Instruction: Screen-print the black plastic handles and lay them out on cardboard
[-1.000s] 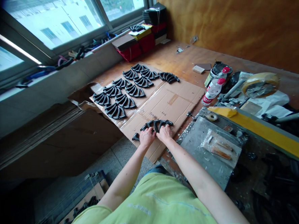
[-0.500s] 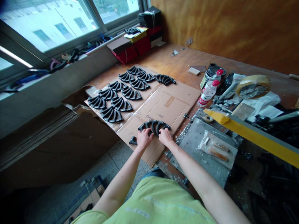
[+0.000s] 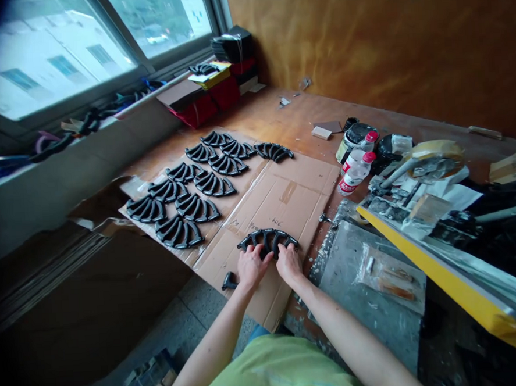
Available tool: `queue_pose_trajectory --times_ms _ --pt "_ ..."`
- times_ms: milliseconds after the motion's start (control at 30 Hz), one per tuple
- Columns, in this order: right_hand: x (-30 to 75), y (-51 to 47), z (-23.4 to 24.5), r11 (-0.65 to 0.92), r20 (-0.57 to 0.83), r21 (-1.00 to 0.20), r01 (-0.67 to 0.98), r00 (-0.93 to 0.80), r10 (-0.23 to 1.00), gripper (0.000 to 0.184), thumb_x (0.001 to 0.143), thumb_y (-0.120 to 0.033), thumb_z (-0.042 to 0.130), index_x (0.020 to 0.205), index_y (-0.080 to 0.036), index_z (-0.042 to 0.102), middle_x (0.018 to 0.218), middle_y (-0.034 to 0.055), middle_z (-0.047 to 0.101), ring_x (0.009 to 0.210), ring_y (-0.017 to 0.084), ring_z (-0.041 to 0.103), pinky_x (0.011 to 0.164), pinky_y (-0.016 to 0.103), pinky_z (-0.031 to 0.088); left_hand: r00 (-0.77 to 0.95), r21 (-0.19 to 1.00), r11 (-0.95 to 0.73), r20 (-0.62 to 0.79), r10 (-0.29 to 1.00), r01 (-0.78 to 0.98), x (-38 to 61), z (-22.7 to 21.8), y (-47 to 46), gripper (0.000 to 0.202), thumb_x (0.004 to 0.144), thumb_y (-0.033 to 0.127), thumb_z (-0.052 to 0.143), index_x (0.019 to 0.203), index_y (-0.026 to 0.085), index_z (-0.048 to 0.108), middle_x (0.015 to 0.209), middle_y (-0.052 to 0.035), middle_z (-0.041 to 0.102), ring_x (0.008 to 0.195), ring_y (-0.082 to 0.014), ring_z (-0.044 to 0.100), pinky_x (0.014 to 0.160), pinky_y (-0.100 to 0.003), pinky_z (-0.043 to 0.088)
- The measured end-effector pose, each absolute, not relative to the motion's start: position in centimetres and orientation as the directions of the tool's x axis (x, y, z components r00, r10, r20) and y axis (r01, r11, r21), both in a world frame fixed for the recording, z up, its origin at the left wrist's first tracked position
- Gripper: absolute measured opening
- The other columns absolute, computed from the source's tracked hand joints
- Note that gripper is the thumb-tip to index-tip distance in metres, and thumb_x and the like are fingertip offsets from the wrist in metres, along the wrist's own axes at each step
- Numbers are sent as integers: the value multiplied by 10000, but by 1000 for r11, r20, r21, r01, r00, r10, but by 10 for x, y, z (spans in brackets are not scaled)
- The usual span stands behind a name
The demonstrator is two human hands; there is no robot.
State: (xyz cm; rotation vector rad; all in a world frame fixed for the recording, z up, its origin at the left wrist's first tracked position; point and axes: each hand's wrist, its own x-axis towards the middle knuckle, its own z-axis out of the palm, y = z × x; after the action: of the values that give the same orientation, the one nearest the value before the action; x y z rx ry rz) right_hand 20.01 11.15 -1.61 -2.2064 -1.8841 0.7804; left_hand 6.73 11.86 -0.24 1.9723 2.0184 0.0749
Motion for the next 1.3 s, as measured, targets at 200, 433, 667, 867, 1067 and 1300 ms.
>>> queue_pose_trajectory --times_ms 200,433,667,867,1067,1300 --pt "201 114 -16 -316 -283 -507 801 192 940 331 842 -132 569 1168 -144 620 1103 123 631 1015 213 634 909 291 479 22 261 35 -210 978 965 65 -7 123 518 847 608 481 1181 248 645 1067 -116 617 916 -288 552 836 -395 398" --pt "194 122 -24 -339 -210 -614 713 266 941 352 843 -216 593 1177 -136 670 1031 128 629 917 213 650 885 306 501 94 299 -60 -102 990 952 66 -2 153 462 844 600 503 1071 233 672 990 -105 626 898 -264 546 848 -385 387" --pt "207 231 -16 -420 -166 -637 647 416 894 408 856 -267 580 1235 -130 649 1051 156 623 876 223 652 880 318 491 346 331 -342 50 937 879 84 2 288 448 825 591 557 1035 214 676 1008 -102 626 944 -249 536 922 -386 370" --pt "210 339 -6 -512 -237 -610 605 477 846 456 875 -332 555 1292 -160 618 1117 181 614 929 238 655 874 311 485 520 238 -510 21 854 827 97 1 418 546 835 641 498 1065 180 680 1014 -116 636 953 -254 577 980 -406 353" --pt "196 400 -10 -470 -258 -664 581 413 874 444 859 -368 569 1265 -202 637 1124 168 615 921 234 663 875 318 489 487 193 -480 11 873 856 87 -6 480 567 871 629 438 1115 171 668 1068 -133 651 1044 -265 579 1007 -400 343" --pt "205 429 -20 -245 -135 -761 601 222 966 495 812 -287 623 1300 -206 597 1236 116 609 1129 215 597 985 305 445 405 181 -405 41 913 896 67 -14 479 576 937 507 401 1407 175 444 1350 -182 551 1257 -291 504 1010 -431 378"
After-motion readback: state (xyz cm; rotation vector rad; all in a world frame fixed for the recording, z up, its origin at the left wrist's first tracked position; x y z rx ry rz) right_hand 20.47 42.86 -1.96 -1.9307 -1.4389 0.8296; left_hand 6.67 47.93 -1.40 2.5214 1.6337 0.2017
